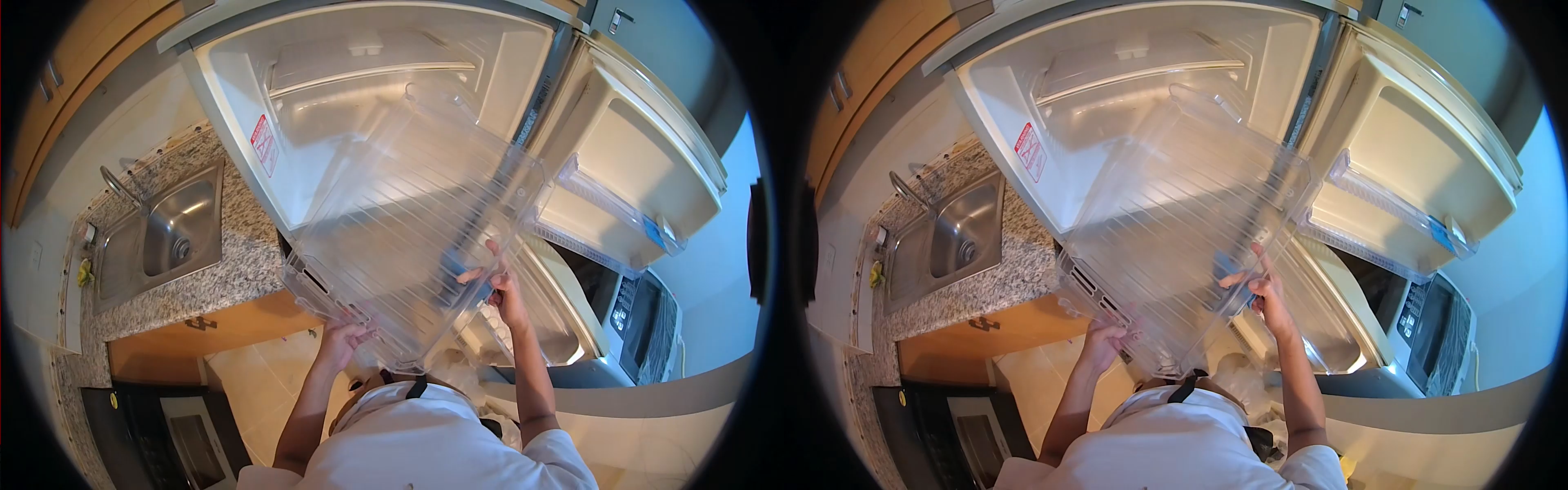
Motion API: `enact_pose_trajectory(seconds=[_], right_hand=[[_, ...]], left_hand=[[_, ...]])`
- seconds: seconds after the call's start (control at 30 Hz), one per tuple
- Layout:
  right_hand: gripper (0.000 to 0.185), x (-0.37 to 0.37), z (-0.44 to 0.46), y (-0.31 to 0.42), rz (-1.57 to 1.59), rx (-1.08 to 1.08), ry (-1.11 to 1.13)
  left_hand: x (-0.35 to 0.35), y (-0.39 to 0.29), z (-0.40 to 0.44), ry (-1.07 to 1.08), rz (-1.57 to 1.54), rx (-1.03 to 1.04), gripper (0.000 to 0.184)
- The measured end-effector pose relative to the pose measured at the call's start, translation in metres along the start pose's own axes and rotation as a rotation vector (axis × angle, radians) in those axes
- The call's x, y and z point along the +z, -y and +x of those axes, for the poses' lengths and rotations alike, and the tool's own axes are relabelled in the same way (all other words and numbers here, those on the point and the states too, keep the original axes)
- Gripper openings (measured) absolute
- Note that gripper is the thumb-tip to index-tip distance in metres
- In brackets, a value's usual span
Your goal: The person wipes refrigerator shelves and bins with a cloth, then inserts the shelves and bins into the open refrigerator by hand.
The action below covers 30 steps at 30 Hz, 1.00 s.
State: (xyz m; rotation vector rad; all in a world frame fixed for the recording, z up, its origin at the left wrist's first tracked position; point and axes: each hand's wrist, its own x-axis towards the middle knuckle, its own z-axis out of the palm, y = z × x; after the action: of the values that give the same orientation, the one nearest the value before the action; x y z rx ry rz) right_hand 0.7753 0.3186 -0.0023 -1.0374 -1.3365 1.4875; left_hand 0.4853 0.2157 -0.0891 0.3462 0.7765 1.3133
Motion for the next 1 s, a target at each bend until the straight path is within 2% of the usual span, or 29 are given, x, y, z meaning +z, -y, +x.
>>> enact_pose_trajectory(seconds=[0.13, 0.2, 0.33, 0.4, 0.53, 0.6, 0.63, 0.7, 0.77, 0.8, 0.87, 0.93, 0.97, 1.0], right_hand=[[0.084, -0.007, 0.012, -0.007, 0.03, -0.029, -0.004], [0.077, -0.01, 0.015, -0.01, 0.051, -0.03, 0.02], [0.077, -0.014, 0.018, -0.015, 0.077, -0.041, 0.06], [0.085, -0.016, 0.017, -0.019, 0.158, 0.011, 0.134], [0.086, -0.016, 0.009, -0.029, 0.265, 0.069, 0.11], [0.087, -0.014, 0.013, -0.042, 0.377, -0.014, 0.135], [0.088, -0.012, 0.016, -0.046, 0.483, -0.093, 0.16], [0.092, -0.016, 0.016, -0.039, 0.518, -0.067, 0.178], [0.096, -0.03, 0.022, -0.046, 0.51, -0.106, 0.217], [0.1, -0.038, 0.024, -0.047, 0.484, -0.12, 0.232], [0.102, -0.034, 0.025, -0.047, 0.447, -0.155, 0.187], [0.104, -0.031, 0.022, -0.052, 0.408, -0.121, 0.202], [0.104, -0.022, 0.02, -0.048, 0.434, -0.095, 0.264], [0.105, -0.014, 0.017, -0.051, 0.399, -0.07, 0.201]], left_hand=[[0.014, -0.001, -0.006, -0.023, 0.07, 0.077, 0.053], [0.018, 0.0, -0.009, -0.029, 0.091, 0.112, 0.05], [0.019, -0.001, -0.01, -0.018, 0.097, 0.12, 0.057], [0.015, 0.002, -0.008, -0.01, 0.099, 0.118, 0.06], [0.006, 0.016, -0.009, -0.003, 0.113, 0.211, 0.07], [-0.013, 0.027, -0.014, 0.019, 0.147, 0.26, 0.073], [-0.038, 0.032, -0.018, 0.096, 0.327, 0.201, 0.075], [-0.063, 0.013, -0.024, 0.17, 0.503, 0.151, 0.076], [-0.073, -0.024, -0.041, 0.073, 0.536, -0.149, 0.07], [-0.075, -0.041, -0.047, 0.065, 0.536, -0.131, 0.07], [-0.07, -0.077, -0.054, 0.219, -0.086, 0.058, 0.064], [-0.03, -0.096, -0.049, 0.303, -0.016, 0.049, 0.066], [-0.029, -0.095, -0.041, 0.406, 0.269, 0.103, 0.067], [-0.03, -0.096, -0.032, 0.465, 0.564, 0.135, 0.068]])
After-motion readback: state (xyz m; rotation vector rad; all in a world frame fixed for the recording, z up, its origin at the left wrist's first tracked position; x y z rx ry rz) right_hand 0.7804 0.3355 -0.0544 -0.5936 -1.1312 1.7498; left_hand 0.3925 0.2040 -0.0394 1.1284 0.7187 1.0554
